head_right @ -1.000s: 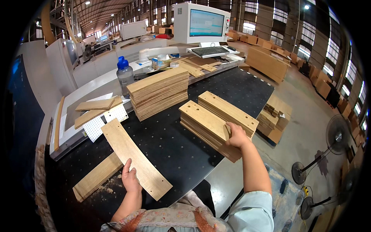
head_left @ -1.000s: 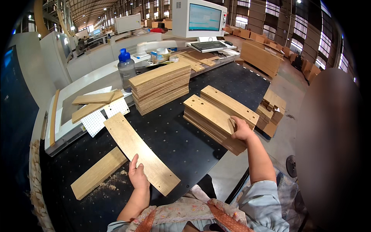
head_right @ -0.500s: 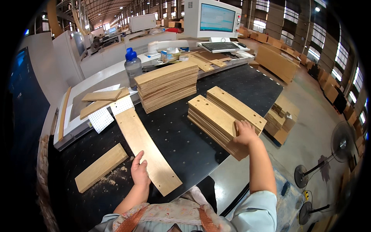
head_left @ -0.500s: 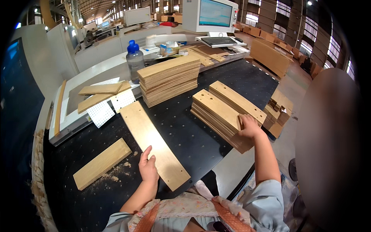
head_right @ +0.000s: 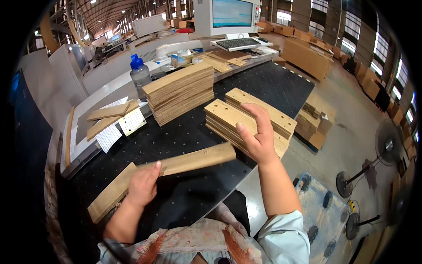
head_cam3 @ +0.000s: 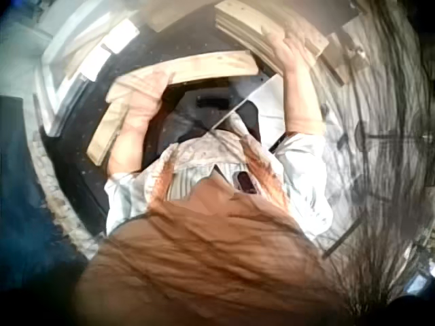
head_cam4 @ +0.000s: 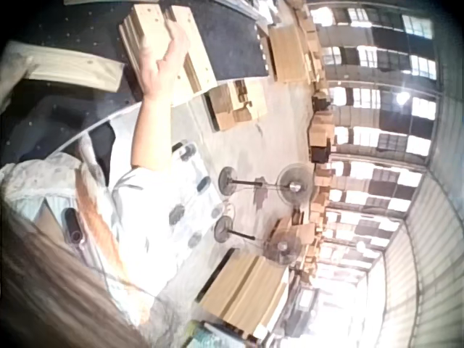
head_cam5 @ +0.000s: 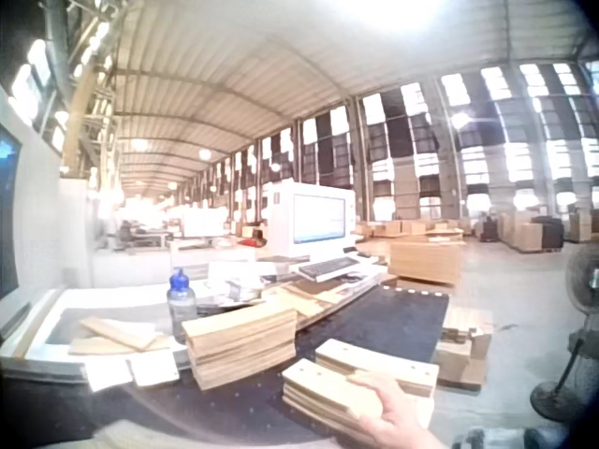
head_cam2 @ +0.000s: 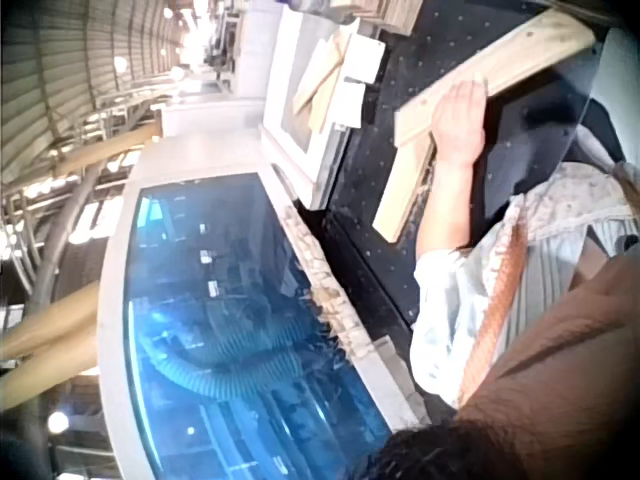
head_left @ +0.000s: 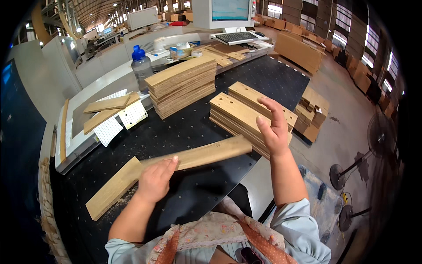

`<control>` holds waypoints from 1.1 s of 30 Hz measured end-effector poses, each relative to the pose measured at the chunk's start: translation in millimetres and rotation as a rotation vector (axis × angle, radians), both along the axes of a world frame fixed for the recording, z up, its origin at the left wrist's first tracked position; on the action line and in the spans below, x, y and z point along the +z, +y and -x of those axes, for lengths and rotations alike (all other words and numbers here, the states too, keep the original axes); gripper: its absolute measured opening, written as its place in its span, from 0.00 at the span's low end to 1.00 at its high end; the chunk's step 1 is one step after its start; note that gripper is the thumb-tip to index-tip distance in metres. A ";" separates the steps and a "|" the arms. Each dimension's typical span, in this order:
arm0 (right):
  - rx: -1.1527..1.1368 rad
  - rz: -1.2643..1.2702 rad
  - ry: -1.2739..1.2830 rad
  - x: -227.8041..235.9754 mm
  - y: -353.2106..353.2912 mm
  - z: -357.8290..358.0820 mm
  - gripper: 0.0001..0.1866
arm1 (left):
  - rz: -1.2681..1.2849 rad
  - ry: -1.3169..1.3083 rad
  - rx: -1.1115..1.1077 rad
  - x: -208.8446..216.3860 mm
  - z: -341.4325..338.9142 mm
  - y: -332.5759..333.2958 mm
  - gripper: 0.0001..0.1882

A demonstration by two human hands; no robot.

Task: The person assembles small wooden parts by hand on a workbench. They pick up pieces, align them, and insert small fasteners into pre-drilled holes, then stack the assembled units. The person also uses a handheld air nozzle to blow away debris from the work surface.

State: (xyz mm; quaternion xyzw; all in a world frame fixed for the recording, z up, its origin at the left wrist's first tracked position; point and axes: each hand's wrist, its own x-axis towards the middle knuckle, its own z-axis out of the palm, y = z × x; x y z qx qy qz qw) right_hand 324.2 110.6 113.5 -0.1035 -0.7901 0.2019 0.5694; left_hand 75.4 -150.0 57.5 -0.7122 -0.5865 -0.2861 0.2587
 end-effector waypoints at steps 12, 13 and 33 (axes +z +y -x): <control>0.478 0.155 -0.907 -82.2 -61.6 -7.7 0.60 | 0.064 0.452 -0.153 24.7 -4.2 13.8 0.10; 0.420 0.174 -0.917 -84.1 -70.5 -10.0 0.61 | 0.072 0.458 -0.165 24.2 -5.9 17.1 0.10; -0.535 0.288 -0.744 -16.5 118.9 -96.3 0.46 | 0.786 -0.078 -0.074 -136.2 -89.8 72.4 0.47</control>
